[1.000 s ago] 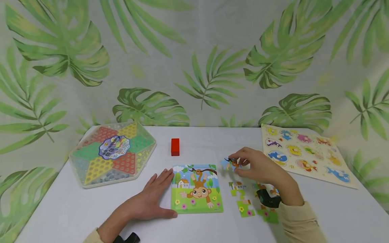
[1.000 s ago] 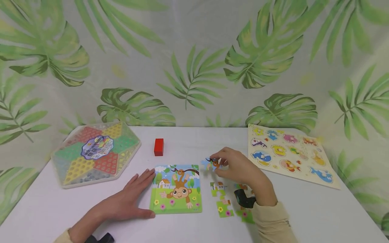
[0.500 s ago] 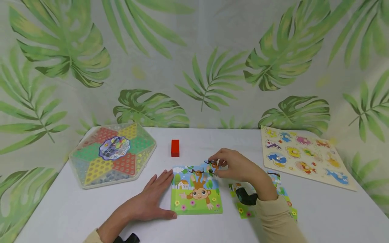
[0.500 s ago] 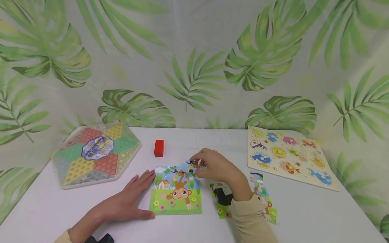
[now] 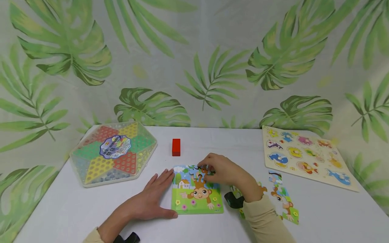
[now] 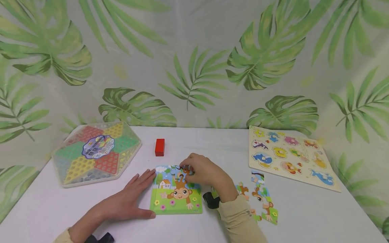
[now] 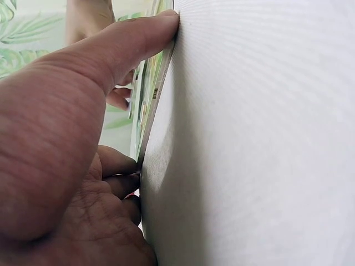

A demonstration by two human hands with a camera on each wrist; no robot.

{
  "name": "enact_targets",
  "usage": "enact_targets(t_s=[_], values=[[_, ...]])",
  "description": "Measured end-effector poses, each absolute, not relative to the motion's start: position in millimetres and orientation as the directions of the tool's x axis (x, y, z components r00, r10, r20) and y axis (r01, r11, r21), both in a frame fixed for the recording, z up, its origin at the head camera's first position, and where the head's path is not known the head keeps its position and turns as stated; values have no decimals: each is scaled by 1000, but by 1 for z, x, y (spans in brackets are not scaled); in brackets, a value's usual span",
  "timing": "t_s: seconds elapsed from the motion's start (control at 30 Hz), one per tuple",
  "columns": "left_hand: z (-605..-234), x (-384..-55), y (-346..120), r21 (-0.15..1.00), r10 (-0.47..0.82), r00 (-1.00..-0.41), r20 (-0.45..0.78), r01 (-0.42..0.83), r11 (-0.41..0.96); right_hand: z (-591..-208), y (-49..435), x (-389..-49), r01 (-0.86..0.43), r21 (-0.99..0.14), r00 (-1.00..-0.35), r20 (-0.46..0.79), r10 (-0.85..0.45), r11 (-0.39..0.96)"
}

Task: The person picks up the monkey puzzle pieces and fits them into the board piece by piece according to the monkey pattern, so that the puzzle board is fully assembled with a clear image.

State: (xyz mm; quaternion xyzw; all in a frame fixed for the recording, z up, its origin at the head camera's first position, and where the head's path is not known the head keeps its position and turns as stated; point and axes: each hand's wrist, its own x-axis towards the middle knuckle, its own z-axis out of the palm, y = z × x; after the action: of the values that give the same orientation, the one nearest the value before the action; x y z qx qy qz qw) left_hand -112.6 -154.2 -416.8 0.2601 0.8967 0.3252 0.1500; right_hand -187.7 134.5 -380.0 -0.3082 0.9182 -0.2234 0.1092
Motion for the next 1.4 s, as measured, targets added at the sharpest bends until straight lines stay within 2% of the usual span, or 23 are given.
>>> enact_targets(t_s=[0.47,0.73,1.03,1.4], values=[[-416,-112,-154,654,563,-821,-95,375,657,-388,128,-189,-548,-507,-753,-47,-656,665],[-417,-115,-153,655,562,-819,-116,362,663,-389,126,-188,-541,-502,-758,-58,-650,675],[-419,-113,-154,653,557,-823,-108,363,664,-390,128,-188,-561,-519,-726,-68,-685,645],[-417,-113,-154,652,564,-819,-104,372,661,-393,125,-188,-562,-505,-737,-52,-673,655]])
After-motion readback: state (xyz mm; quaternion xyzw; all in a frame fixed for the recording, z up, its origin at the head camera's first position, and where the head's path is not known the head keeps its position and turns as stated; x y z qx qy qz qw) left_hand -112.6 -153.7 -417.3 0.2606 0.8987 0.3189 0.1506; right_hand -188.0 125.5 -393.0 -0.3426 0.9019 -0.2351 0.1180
